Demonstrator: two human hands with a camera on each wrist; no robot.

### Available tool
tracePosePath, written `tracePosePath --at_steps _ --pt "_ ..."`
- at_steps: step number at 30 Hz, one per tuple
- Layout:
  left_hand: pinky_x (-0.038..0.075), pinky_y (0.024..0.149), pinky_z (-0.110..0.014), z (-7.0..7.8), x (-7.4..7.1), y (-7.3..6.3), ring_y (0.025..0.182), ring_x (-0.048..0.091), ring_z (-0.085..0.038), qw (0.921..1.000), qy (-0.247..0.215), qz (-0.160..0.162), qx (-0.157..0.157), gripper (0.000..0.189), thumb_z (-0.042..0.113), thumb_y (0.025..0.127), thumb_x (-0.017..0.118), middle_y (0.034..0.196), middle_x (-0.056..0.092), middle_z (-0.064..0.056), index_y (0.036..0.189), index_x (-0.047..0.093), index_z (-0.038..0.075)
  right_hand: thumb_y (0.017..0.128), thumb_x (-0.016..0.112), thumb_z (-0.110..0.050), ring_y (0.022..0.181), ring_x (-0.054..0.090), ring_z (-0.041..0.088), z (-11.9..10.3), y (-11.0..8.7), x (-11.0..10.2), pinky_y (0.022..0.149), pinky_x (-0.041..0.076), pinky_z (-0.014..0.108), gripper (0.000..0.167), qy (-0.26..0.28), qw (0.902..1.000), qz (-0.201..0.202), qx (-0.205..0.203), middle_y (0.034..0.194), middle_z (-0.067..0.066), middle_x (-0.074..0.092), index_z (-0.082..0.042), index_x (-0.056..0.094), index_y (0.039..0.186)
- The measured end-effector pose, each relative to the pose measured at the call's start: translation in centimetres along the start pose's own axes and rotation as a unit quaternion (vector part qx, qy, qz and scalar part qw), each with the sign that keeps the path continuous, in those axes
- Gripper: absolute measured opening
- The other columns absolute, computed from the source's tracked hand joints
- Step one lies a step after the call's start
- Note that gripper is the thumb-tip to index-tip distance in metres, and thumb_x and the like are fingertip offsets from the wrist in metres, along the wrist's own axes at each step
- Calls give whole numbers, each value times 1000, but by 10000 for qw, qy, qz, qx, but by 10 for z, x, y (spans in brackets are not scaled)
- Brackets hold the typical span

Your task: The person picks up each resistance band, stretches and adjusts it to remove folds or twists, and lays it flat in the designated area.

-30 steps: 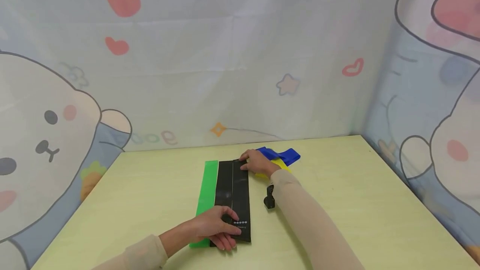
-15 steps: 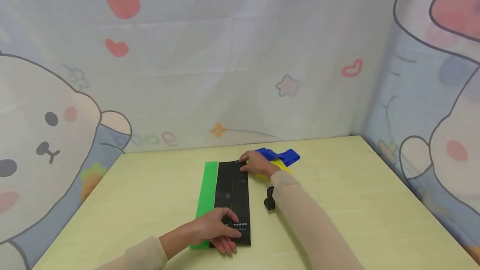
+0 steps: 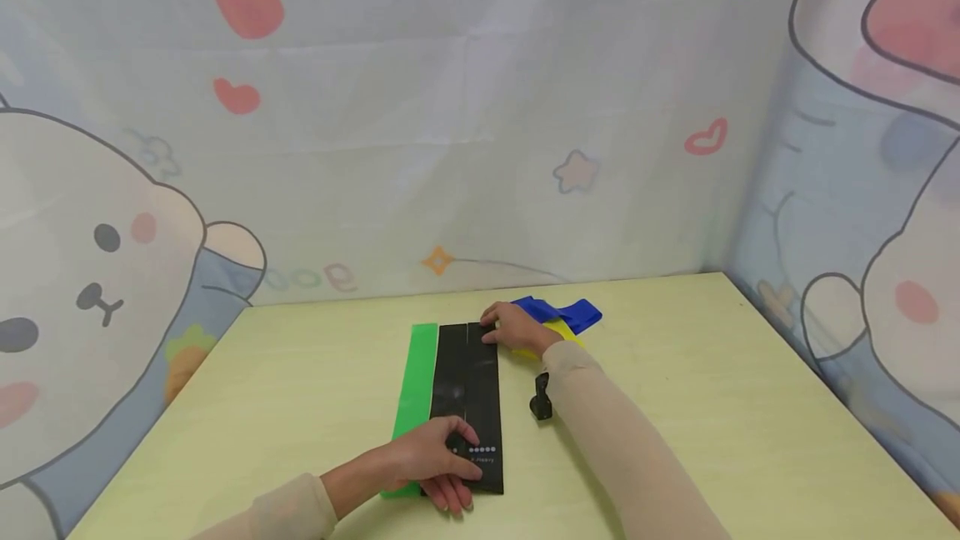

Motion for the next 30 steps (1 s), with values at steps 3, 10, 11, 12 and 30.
tracePosePath --at_steps 3,10,11,12,30 --pt "54 42 -25 0 1 0 50 66 -16 10000 -45 -14 -15 36 4 90 73 75 71 -23 118 50 3 95 70 -11 132 48 35 0 0 1 112 38 49 34 1 10000 -7 12 136 15 57 2 67 126" --pt "54 43 -24 2 2 -3 49 66 -15 10000 -70 -45 -9 38 4 90 73 75 71 -23 120 50 3 95 70 -11 132 48 35 2 2 1 112 38 49 34 -18 10000 18 5 136 15 57 1 68 126" --pt "54 43 -24 2 2 -3 49 66 -15 10000 -56 -46 -10 38 4 90 74 74 71 -24 120 50 3 95 70 -12 132 48 35 3 2 1 112 38 49 33 -28 10000 29 3 136 14 57 1 68 126" --pt "54 42 -25 2 1 -4 49 65 -15 10000 -42 -48 -9 39 4 90 74 74 71 -24 120 50 3 95 70 -12 132 48 35 3 2 1 112 38 48 33 -40 10000 32 7 136 14 57 0 68 126" --pt "54 41 -27 0 7 -7 47 65 -17 9997 139 -202 87 41 3 92 71 69 69 -24 123 45 5 95 70 -10 133 47 35 4 3 2 113 36 50 33 0 9998 45 -218 136 13 60 1 68 126"
Point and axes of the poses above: each hand's wrist, its own y-axis towards the middle knuckle, its own x-axis out of the palm, z = x × y, the point moved 7 cm from there along y, towards the middle knuckle
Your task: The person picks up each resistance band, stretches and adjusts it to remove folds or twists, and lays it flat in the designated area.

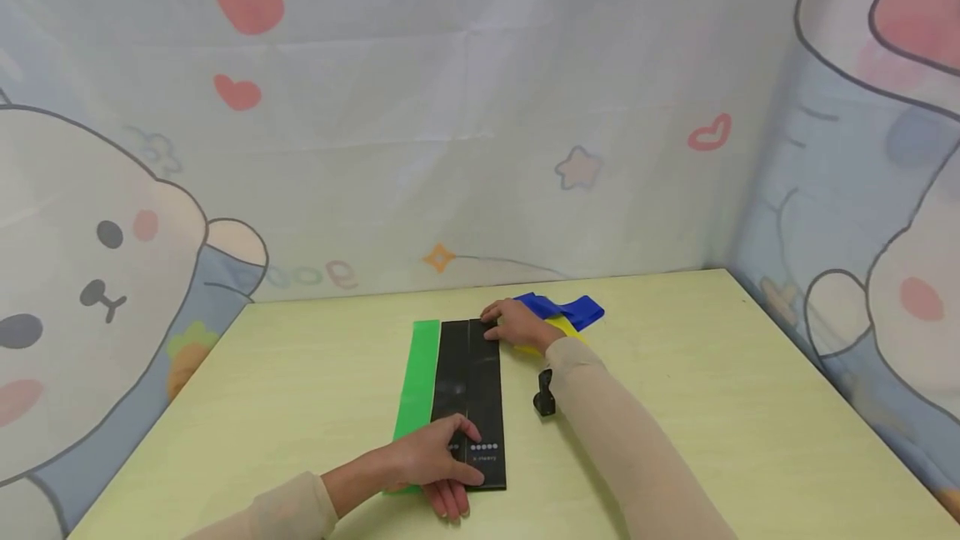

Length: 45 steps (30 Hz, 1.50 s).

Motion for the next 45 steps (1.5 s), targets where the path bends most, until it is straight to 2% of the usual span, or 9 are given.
tracePosePath --at_steps 8,17,21,24,28,35,40,42,45 --pt "55 44 -27 1 -1 -1 49 66 -17 9997 225 -44 0 42 2 93 70 72 70 -23 126 44 7 95 69 -9 134 46 36 1 0 -2 113 36 51 33 60 10000 8 45 136 12 60 1 68 126" --pt "55 43 -26 3 -1 -2 49 66 -16 9999 71 -121 77 42 -2 90 70 70 70 -24 124 46 5 94 70 -9 135 46 36 1 -2 -1 113 36 51 35 179 9998 28 117 137 13 60 -1 67 128" --pt "55 43 -26 5 -5 -2 49 66 -17 9998 -26 -177 97 39 -1 90 70 69 70 -22 123 50 4 95 69 -12 132 49 34 2 -5 -4 109 41 49 38 259 9995 123 90 138 13 60 -4 65 132" --pt "55 43 -26 6 -9 0 50 66 -17 9998 -3 -181 88 35 0 91 70 69 70 -20 121 52 3 98 67 -14 104 65 32 -1 -6 -8 87 55 42 38 495 9987 114 79 128 13 65 -6 64 135" --pt "55 44 -27 10 -13 4 50 66 -17 9998 58 -125 127 31 1 92 69 70 70 -20 119 54 3 100 63 -15 67 61 27 -8 -7 -17 58 53 32 36 940 9955 62 84 108 18 68 -5 63 135" --pt "58 49 -31 26 -20 11 52 68 -20 9990 69 172 400 35 3 93 69 74 71 -21 124 52 0 101 61 -13 80 64 36 -19 -11 -39 64 57 32 32 1086 9938 217 -4 114 17 65 -7 66 132" --pt "59 51 -32 35 -26 18 56 69 -22 9982 -10 356 483 39 3 94 68 78 72 -21 128 50 -1 101 61 -15 62 56 27 -15 -17 -51 55 47 28 33 1122 9931 333 74 85 23 63 -10 65 134" --pt "59 52 -32 37 -29 21 58 70 -22 9977 -38 436 511 40 3 94 67 79 72 -20 129 49 -1 101 61 -16 59 53 26 -12 -19 -54 55 48 29 34 1202 9920 367 108 91 24 64 -10 65 134" --pt "60 54 -32 39 -34 26 59 71 -23 9968 -61 566 562 40 4 95 66 81 72 -19 130 48 -3 101 61 -17 68 60 28 -7 -24 -59 61 55 32 34 1268 9909 420 173 118 20 65 -10 65 134"
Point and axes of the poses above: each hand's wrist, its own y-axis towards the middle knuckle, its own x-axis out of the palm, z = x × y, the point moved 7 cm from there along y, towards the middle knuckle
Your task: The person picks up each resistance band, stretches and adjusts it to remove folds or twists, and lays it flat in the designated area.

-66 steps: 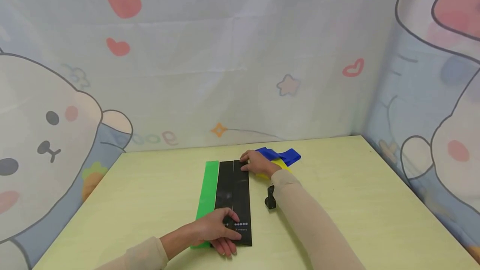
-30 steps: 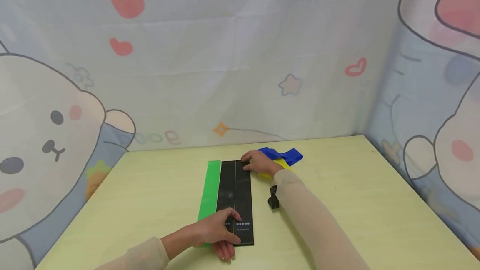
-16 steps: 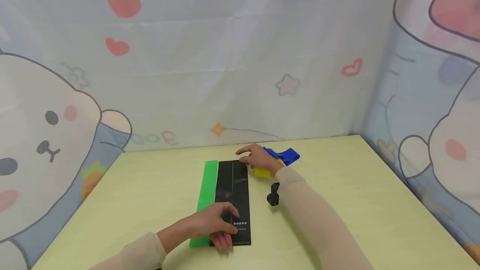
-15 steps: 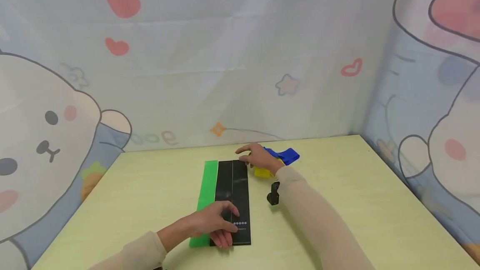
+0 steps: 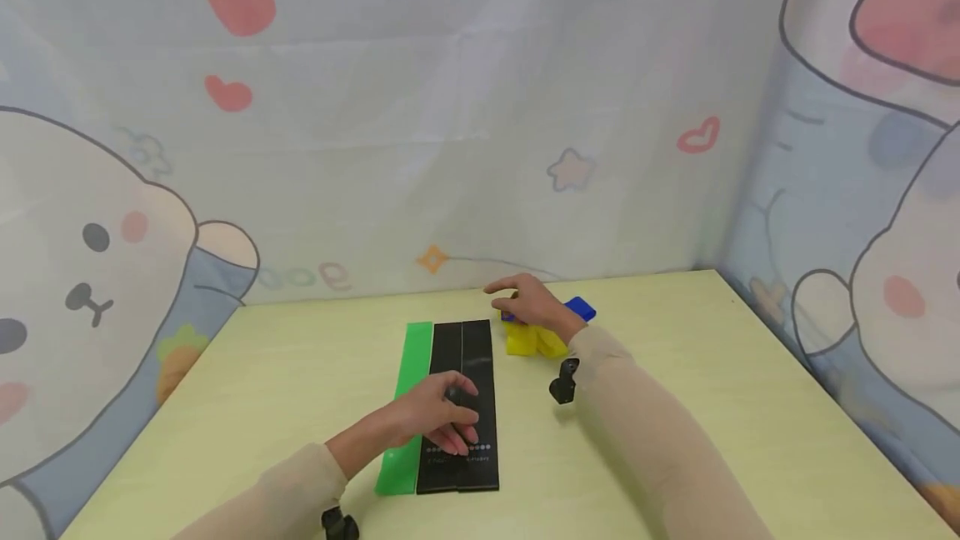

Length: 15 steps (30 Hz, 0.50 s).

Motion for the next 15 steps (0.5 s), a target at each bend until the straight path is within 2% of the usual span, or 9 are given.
tracePosePath --at_steps 2,6,15 --pt "61 56 -34 2 -3 5 61 71 -23 9999 -12 95 52 41 4 95 66 83 73 -19 131 48 -4 101 62 -16 79 65 32 2 -3 -6 66 58 34 35 40 10000 75 -1 133 17 61 -9 64 135" --pt "62 61 -36 11 -10 17 64 72 -25 9994 -3 296 200 41 4 95 65 87 73 -19 130 47 -6 101 61 -14 99 66 37 3 -6 -17 72 59 34 38 23 9997 215 -73 134 17 62 -6 61 138" --pt "62 69 -39 29 -26 45 74 72 -30 9932 102 984 619 31 2 97 61 100 71 -27 124 53 -12 102 59 -13 100 66 36 17 -16 -37 74 58 36 40 -31 9992 404 -10 132 22 62 -4 57 141"
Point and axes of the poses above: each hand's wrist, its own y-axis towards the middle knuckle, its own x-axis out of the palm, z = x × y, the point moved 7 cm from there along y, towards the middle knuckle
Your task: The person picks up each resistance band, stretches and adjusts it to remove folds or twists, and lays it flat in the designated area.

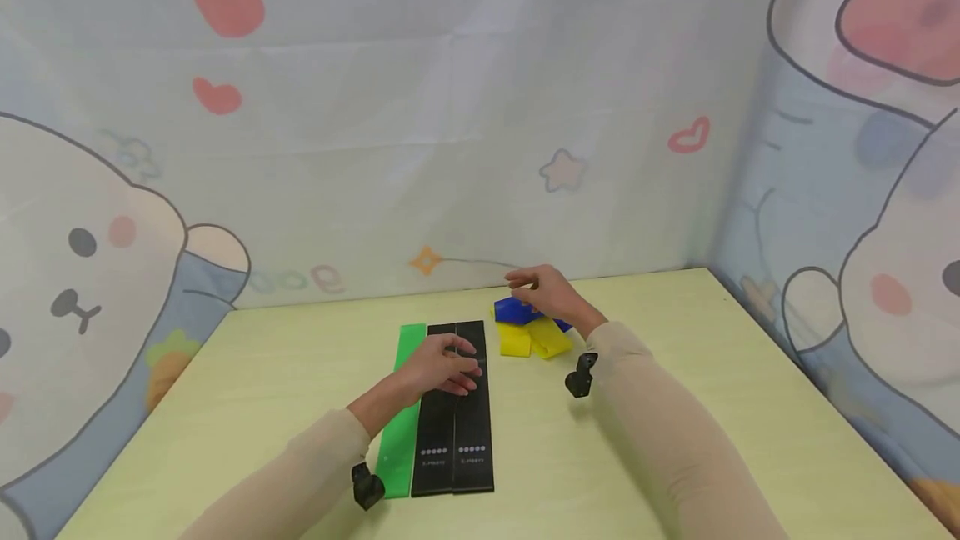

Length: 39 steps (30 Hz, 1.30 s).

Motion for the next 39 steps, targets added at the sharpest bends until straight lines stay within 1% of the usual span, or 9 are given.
tracePosePath --at_steps 5,8,12,19,26,32,35,37,39 --pt "60 79 -46 4 -2 22 87 70 -39 9993 70 266 237 29 4 96 62 106 69 -28 121 57 -10 102 59 -11 99 66 37 13 -4 -8 72 58 36 38 18 9997 97 220 130 23 62 -3 59 138" --pt "59 84 -48 4 -1 34 96 66 -45 9990 128 323 277 30 4 98 61 110 66 -29 123 56 -10 101 60 -13 97 66 36 18 -6 -9 74 59 37 37 -102 9994 109 317 126 20 65 -3 60 137" --pt "58 86 -48 5 2 44 101 64 -47 9989 203 343 257 32 3 100 57 114 63 -31 129 54 -11 101 61 -14 96 67 35 22 -8 -8 77 60 40 38 -260 9988 112 408 124 17 67 -3 60 138" --pt "60 82 -41 3 2 60 101 64 -44 9978 385 497 187 33 2 100 57 115 64 -29 132 54 -7 101 61 -12 93 68 33 28 -15 -13 73 59 35 38 -528 9978 218 349 121 18 68 0 60 137" --pt "57 88 -44 -1 14 71 103 65 -39 9990 22 450 34 38 5 100 56 123 62 -27 137 53 -3 101 59 -11 87 68 30 43 -25 -26 70 58 33 37 -614 9963 393 448 120 22 66 7 59 134" --pt "58 86 -42 3 25 81 105 63 -38 9984 342 453 43 38 2 101 52 125 59 -24 139 54 -1 100 58 -7 84 66 28 57 -31 -35 71 58 36 33 -1080 9913 562 504 115 24 67 10 62 127" --pt "58 82 -37 3 26 87 99 63 -32 9979 473 444 -81 39 2 101 50 123 59 -22 139 53 -1 98 59 -6 89 64 29 61 -31 -36 75 57 39 31 -1439 9866 559 535 112 23 67 10 65 124" --pt "55 73 -31 3 25 92 83 59 -23 9970 566 502 -149 39 0 100 49 120 60 -19 139 54 0 97 60 -6 91 62 29 63 -31 -35 77 56 40 30 -1598 9842 507 575 110 22 68 10 66 122" --pt "46 62 -27 2 24 97 67 49 -15 9956 714 567 -222 41 -2 99 47 118 59 -15 139 55 2 97 60 -6 91 62 28 66 -30 -34 77 56 38 29 -1635 9836 438 626 108 20 68 9 67 121"
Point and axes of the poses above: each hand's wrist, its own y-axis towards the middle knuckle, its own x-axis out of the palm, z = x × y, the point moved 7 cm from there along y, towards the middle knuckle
